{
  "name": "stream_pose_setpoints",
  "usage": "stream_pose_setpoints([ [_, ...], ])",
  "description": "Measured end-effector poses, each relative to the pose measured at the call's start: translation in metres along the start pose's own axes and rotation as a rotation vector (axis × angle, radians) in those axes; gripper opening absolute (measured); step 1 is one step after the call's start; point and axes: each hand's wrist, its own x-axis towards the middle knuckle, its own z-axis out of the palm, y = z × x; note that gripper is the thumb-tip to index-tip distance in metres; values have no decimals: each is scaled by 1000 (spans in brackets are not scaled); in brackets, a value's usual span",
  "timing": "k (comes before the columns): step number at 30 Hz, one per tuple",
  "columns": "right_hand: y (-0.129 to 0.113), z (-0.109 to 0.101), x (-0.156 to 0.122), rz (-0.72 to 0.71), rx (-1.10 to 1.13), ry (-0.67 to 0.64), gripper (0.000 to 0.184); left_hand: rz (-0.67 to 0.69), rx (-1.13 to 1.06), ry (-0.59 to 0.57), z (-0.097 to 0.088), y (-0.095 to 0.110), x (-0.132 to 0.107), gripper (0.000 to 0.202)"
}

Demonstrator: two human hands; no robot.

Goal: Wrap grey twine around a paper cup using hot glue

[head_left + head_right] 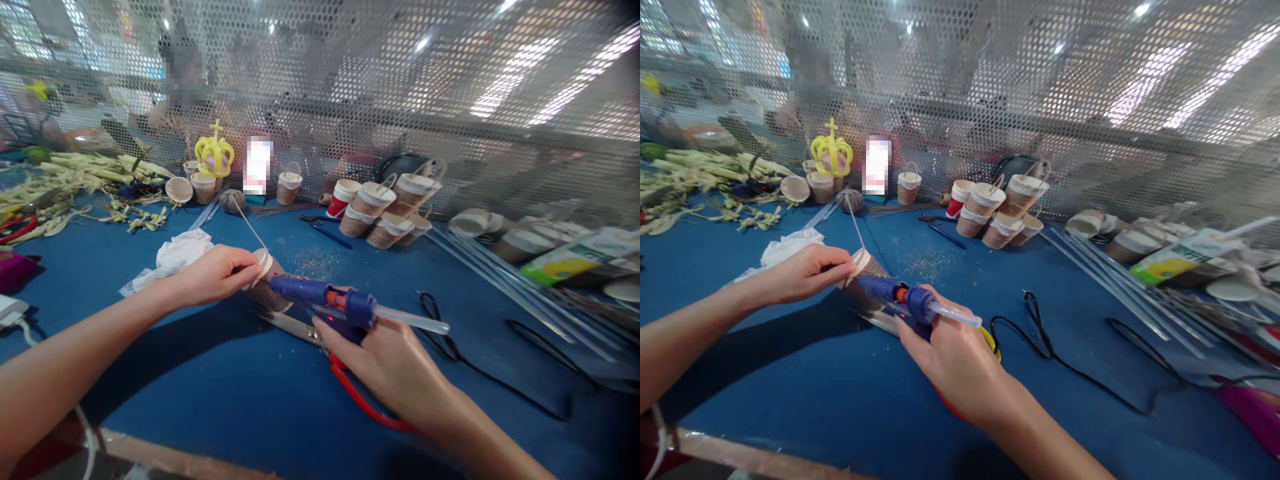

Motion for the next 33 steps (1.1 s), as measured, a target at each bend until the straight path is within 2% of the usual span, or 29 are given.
stream_pose_setpoints([
  [4, 1, -1, 2, 52, 10, 19, 12, 5, -11, -1, 0, 1, 0, 31],
  [9, 3, -3, 6, 37, 53, 24, 13, -1, -26, -5, -1, 3, -1, 32],
  [14, 2, -2, 3, 39, 3, 19, 15, -2, -4, -15, -1, 2, -1, 32],
  [19, 1, 2, -2, 101, -74, -8, 21, 12, 24, -10, -1, 0, 0, 31],
  [33, -1, -3, 5, 50, -15, 17, 13, -2, -21, -16, -2, 2, -1, 32],
])
